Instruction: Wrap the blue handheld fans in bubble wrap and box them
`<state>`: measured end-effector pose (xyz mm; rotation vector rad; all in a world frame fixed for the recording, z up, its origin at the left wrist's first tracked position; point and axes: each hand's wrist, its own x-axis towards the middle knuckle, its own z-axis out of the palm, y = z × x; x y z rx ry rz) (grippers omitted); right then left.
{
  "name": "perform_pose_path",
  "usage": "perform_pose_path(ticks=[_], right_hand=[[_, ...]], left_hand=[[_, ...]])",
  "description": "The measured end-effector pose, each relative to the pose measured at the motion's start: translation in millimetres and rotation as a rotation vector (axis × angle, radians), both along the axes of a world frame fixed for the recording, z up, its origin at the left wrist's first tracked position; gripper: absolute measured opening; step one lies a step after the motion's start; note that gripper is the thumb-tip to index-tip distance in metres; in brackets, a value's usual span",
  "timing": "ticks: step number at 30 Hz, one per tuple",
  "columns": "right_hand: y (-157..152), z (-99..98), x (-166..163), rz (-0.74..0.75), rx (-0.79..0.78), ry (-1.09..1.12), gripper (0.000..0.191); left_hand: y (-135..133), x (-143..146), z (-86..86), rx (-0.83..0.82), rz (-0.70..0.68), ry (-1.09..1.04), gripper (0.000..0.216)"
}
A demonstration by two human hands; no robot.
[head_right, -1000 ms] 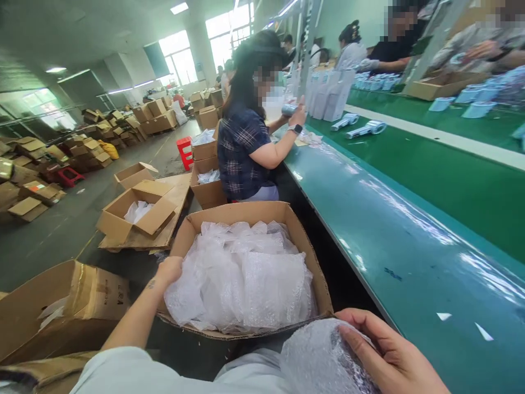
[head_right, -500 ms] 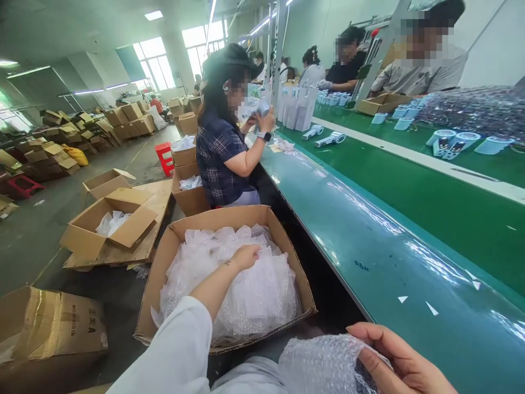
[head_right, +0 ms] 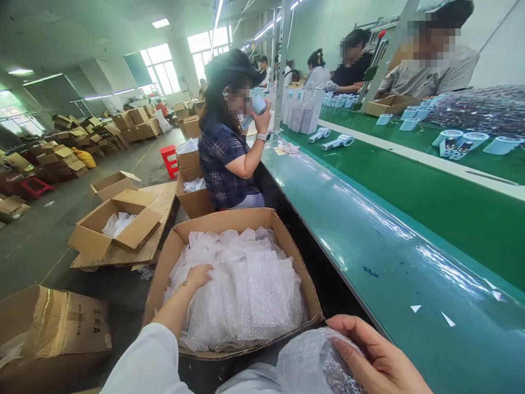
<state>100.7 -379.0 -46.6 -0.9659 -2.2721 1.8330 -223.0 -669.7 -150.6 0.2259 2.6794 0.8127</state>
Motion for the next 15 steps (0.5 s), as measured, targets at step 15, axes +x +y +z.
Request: perform_pose_path(ticks=[15], right_hand=[[-45,14.3,-96,0.256,-0.351,0.277,0.067]], left_hand=[[78,111,97.2,1.054,-0.35,-0.499,0.036]])
